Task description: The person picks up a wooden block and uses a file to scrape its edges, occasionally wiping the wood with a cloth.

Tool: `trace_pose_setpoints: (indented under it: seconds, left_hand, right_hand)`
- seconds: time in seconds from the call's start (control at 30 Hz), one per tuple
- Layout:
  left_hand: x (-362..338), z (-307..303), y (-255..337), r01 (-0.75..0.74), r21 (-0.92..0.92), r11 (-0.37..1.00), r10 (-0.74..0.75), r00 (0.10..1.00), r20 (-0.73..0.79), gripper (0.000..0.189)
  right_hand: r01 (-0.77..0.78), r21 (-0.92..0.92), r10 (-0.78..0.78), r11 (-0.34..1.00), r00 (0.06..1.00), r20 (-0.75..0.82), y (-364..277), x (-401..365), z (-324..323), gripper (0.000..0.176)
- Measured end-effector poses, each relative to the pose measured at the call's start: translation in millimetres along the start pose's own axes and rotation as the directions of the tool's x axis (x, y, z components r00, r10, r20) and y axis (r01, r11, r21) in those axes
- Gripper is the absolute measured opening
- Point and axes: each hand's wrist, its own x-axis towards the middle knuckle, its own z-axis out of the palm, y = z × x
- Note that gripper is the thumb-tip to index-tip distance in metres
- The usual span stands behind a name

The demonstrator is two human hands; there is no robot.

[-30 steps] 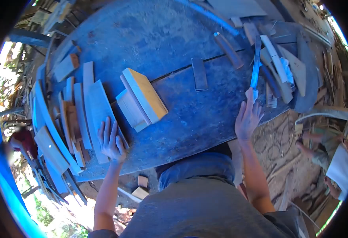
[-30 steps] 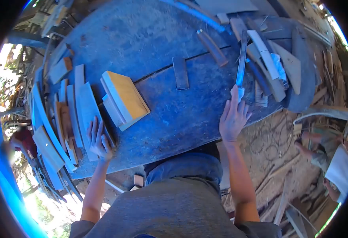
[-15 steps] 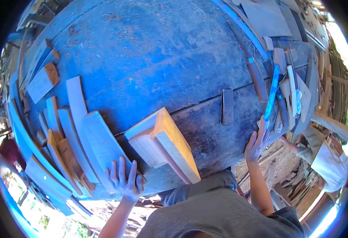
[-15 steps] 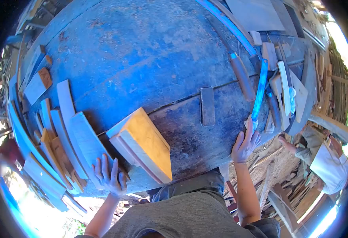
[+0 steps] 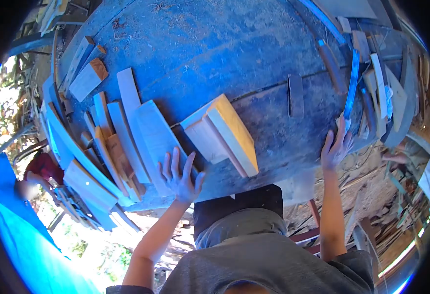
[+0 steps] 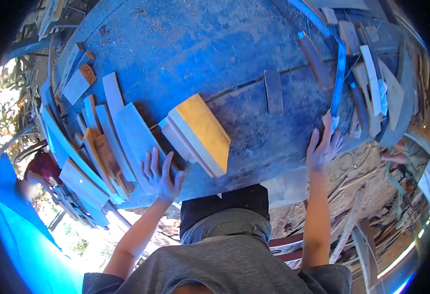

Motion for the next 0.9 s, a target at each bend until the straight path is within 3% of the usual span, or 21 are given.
trace_pose_setpoints:
  seconds: [0.2, 0.27, 0.3, 0.33, 0.4, 0.43, 0.47, 0.53, 0.67, 0.8, 0.87, 0.9]
  left_hand:
    - [3, -5, 5, 0.009, 0.061, 0.998, -0.011, 0.999, 0.038, 0.062]
    - [11, -10, 12, 0.144, 0.019, 0.989, -0.145, 0.988, 0.05, 0.07]
    - [12, -7, 10, 0.188, -0.046, 0.981, -0.187, 0.982, 0.021, 0.085]
    - [18, -8, 12, 0.17, -0.051, 0.984, -0.169, 0.985, 0.019, 0.085]
    - [33, -14, 15, 0.428, -0.196, 0.882, -0.425, 0.903, 0.059, 0.098]
    - [40, -20, 18, 0.446, -0.07, 0.892, -0.438, 0.893, 0.1, 0.101]
    - [37, -24, 15, 0.432, -0.078, 0.898, -0.425, 0.9, 0.091, 0.101]
    - [37, -33, 7, 0.306, -0.289, 0.907, -0.305, 0.951, 0.051, 0.1]
    - [32, -68, -2, 0.186, -0.385, 0.904, -0.206, 0.978, -0.01, 0.097]
    - [19, -114, -21, 0.051, -0.381, 0.923, -0.082, 0.994, -0.066, 0.09]
    - [13, -133, -34, -0.107, -0.127, 0.986, 0.09, 0.987, -0.131, 0.086]
    - [9, -137, -44, -0.074, -0.114, 0.991, 0.058, 0.989, -0.135, 0.084]
  right_hand:
    - [0.016, -0.011, -0.017, 1.0, 0.997, -0.076, -3, -1, 1, 0.048]
    - [0.007, -0.022, -0.009, 1.0, 0.996, -0.086, -1, -2, 1, 0.047]
    - [-0.011, -0.011, 0.01, 1.0, 0.995, -0.101, 0, -3, 3, 0.046]
    - [-0.026, -0.018, 0.024, 1.0, 0.994, -0.109, 3, -4, 5, 0.046]
    - [-0.045, -0.045, 0.04, 0.998, 0.994, -0.106, 6, -7, 8, 0.046]
    - [-0.07, -0.062, 0.063, 0.996, 0.991, -0.117, 6, -8, 9, 0.044]
    - [-0.079, -0.065, 0.07, 0.995, 0.989, -0.133, 4, -9, 11, 0.044]
    - [-0.103, -0.138, 0.086, 0.985, 0.988, -0.126, -2, -6, 7, 0.045]
    - [-0.261, -0.16, 0.245, 0.952, 0.963, -0.11, -19, -19, 6, 0.043]
    - [-0.251, -0.117, 0.221, 0.961, 0.949, -0.226, -64, -51, 4, 0.045]
    - [-0.35, -0.021, 0.346, 0.936, 0.932, -0.103, -90, -70, -3, 0.045]
    - [-0.35, -0.025, 0.346, 0.936, 0.932, -0.103, -99, -78, -5, 0.045]
